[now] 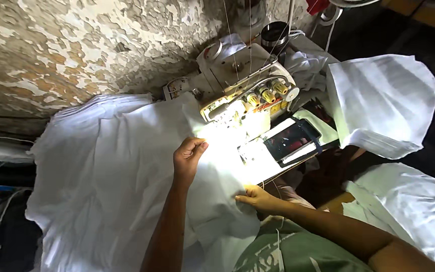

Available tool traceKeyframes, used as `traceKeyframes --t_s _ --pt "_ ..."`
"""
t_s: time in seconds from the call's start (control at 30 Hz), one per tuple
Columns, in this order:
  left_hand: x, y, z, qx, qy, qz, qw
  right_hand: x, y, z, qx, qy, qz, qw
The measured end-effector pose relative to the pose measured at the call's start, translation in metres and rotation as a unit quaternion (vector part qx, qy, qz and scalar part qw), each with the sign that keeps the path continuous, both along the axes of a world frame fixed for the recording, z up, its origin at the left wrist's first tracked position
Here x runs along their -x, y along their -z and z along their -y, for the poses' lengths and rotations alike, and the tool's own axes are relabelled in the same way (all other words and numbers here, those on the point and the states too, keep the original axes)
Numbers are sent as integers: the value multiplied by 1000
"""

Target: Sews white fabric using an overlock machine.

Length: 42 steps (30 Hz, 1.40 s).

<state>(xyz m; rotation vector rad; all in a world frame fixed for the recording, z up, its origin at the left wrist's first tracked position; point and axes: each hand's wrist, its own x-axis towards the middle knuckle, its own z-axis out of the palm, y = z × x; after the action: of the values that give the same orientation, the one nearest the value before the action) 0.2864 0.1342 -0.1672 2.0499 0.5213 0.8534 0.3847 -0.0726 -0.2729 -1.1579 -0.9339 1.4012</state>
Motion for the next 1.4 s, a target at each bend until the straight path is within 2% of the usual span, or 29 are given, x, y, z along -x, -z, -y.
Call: traceKeyframes --t_s 0.1,0.2,0.3,0.4,0.6,0.77,0.93,1.03,1.27,1.4 --pt "-2 1 3 -6 -11 -16 1000 -2 -1 3 -10 -32 -23 999" --pt "-6 -1 5 -69 -29 -57 996 -8 -18 -6 8 -14 -54 998" --pt "-9 -5 9 -80 -32 -79 993 -17 -36 -22 18 64 -71 995" --pt "-14 -5 12 -71 -45 -70 994 -15 -37 -31 13 160 -53 986" --pt "-23 6 13 -144 -31 -104 984 -8 -40 -42 18 273 -48 961" --pt "-34 0 16 -181 -46 -125 975 -8 -39 -43 17 367 -58 928" --pt "-44 18 8 -218 -32 -88 972 -13 -29 -45 51 350 -51 934" --pt "-50 30 -2 -215 -33 -69 974 -16 -28 -43 39 340 -34 939" --pt "-42 25 3 -204 -12 -100 974 -16 -25 -22 0 272 53 961" --pt "-40 22 11 -205 -23 -105 973 -13 -20 -18 2 269 61 961"
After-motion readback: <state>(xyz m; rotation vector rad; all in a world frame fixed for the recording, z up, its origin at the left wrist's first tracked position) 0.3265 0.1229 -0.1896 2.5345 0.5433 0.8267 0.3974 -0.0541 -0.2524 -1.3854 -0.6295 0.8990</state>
